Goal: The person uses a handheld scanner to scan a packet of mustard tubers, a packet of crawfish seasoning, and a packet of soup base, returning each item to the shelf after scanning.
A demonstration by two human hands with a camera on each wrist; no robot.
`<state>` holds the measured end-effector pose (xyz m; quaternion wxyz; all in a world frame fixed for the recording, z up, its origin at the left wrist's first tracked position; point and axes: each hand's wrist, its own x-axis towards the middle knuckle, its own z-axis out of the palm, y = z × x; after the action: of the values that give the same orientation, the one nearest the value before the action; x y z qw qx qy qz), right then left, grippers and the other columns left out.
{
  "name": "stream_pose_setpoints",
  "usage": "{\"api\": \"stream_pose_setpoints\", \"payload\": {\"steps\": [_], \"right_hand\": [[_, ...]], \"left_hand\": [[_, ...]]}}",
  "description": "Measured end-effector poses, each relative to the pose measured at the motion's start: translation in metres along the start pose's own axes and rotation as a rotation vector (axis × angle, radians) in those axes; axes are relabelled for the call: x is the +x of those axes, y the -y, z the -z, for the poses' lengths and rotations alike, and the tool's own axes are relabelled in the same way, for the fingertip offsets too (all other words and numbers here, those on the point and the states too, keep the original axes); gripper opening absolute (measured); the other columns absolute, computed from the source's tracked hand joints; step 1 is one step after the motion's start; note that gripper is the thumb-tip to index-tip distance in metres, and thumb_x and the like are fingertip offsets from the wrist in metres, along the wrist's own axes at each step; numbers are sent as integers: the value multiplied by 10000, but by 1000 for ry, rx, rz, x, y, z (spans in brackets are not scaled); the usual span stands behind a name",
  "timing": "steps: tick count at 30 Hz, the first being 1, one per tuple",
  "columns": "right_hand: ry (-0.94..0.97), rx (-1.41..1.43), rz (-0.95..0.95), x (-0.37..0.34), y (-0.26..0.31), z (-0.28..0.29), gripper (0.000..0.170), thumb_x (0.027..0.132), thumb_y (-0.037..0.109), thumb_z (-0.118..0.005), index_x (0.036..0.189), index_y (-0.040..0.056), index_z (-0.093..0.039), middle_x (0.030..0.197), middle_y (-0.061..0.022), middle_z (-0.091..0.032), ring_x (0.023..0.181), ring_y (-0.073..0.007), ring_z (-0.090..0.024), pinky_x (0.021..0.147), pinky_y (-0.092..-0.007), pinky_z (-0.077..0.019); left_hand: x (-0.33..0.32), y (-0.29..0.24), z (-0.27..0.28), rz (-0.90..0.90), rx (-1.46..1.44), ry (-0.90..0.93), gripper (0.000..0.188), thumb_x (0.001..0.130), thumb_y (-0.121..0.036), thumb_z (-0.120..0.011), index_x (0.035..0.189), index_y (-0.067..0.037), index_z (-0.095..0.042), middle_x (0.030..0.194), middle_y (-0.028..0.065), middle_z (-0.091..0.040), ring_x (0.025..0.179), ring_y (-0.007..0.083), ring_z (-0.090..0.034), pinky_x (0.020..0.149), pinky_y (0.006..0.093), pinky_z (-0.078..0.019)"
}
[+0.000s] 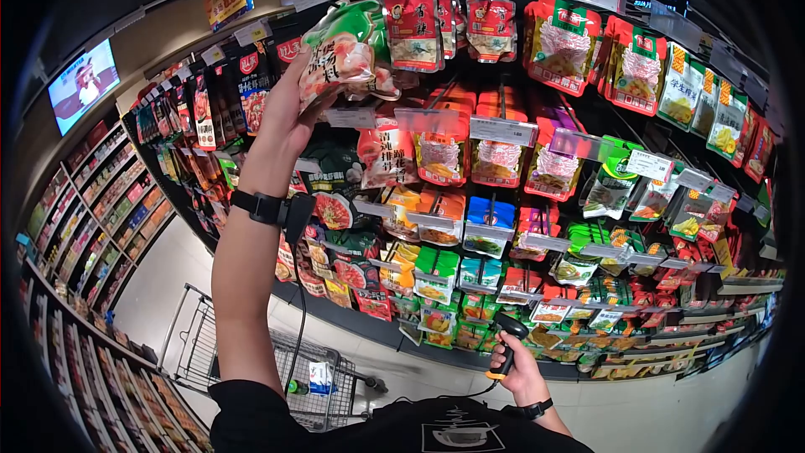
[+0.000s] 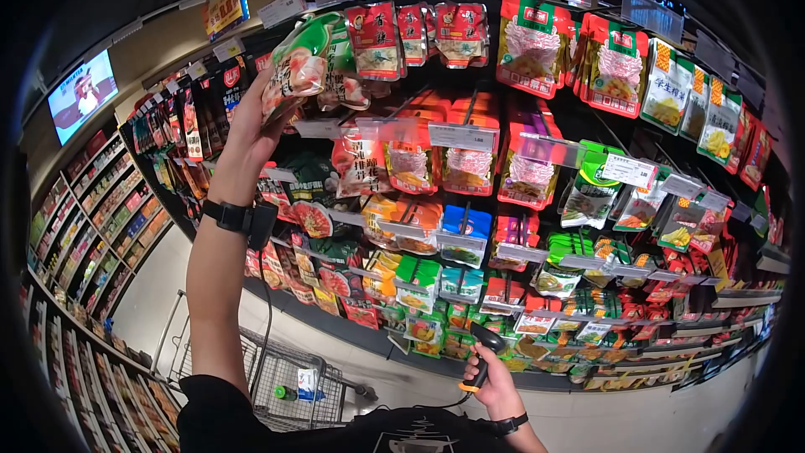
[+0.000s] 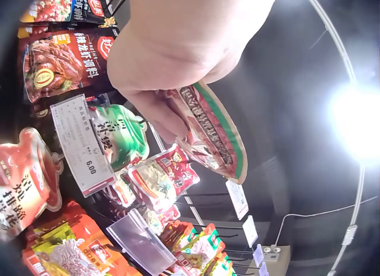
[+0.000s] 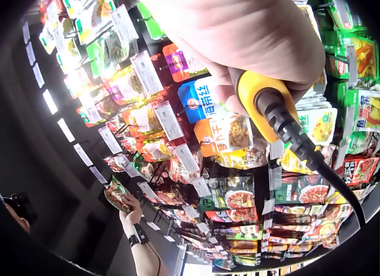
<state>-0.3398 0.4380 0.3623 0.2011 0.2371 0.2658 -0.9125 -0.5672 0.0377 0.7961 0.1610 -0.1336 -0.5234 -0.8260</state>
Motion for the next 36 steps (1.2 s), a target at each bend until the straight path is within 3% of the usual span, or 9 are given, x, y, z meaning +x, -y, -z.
{"api": "stream_pose_setpoints", "payload": {"steps": [14,20,25,28,30,32,33,35,36], "right_hand": [[-14,44,51,-17,-1,5,182,1033,258,-742,1079,102,-662,745,20,-560,616,-116,-515,578,-285,-432],[-72,79,109,-23,0,24,175,1050,267,-719,1079,100,-677,744,27,-568,584,-105,-499,550,-281,-419],[36,12,85,-27,2,41,191,1059,246,-699,1136,73,-679,749,2,-557,591,-134,-520,551,-296,-409],[59,-48,43,-21,0,37,194,1066,237,-688,1142,59,-673,739,-9,-546,573,-146,-512,539,-301,-403],[67,-80,10,-12,-1,33,196,1061,229,-697,1139,51,-667,740,-17,-554,564,-149,-515,530,-305,-404],[74,-127,-31,-5,-2,26,191,1057,214,-703,1140,47,-661,747,-20,-563,572,-150,-530,523,-309,-409],[68,-152,-53,-1,-1,20,186,1059,201,-695,1151,44,-654,746,-21,-562,562,-148,-531,520,-312,-415],[91,-245,-72,5,0,11,181,1059,182,-687,1160,39,-646,745,-22,-563,548,-148,-536,517,-312,-421],[108,-290,-94,9,1,8,177,1059,174,-683,1164,38,-642,745,-24,-564,542,-147,-539,514,-310,-421]], "left_hand": [[69,28,63,-26,765,-54,654,983,-607,-752,1194,12,-725,914,15,-709,761,98,-638,703,256,-508],[-26,27,99,-407,783,-292,537,1076,-489,-677,1200,29,-741,1019,71,-757,895,102,-669,784,242,-498],[-178,123,198,-442,929,-477,419,1138,-334,-599,902,-11,-723,806,-1,-666,722,64,-536,647,267,-427],[-296,229,275,151,674,-702,386,1114,-355,-609,942,-25,-708,825,44,-708,711,116,-656,619,267,-473],[-399,294,327,565,780,-573,384,1066,-380,-665,1081,-1,-721,885,86,-746,724,139,-681,656,290,-525],[-493,335,377,1088,1415,115,719,944,-569,-753,1416,-33,-673,1204,212,-779,1115,370,-758,958,458,-589],[-549,342,389,1186,1469,432,880,892,-693,-739,1494,-60,-631,1448,240,-672,1359,410,-631,1161,502,-486],[-626,372,430,1358,1438,1028,952,857,-768,-730,1482,-56,-638,1529,239,-610,1432,386,-569,1222,496,-435],[-649,386,424,1493,1471,934,892,884,-725,-746,1470,-58,-650,1508,242,-624,1409,404,-586,1201,495,-453]]}}
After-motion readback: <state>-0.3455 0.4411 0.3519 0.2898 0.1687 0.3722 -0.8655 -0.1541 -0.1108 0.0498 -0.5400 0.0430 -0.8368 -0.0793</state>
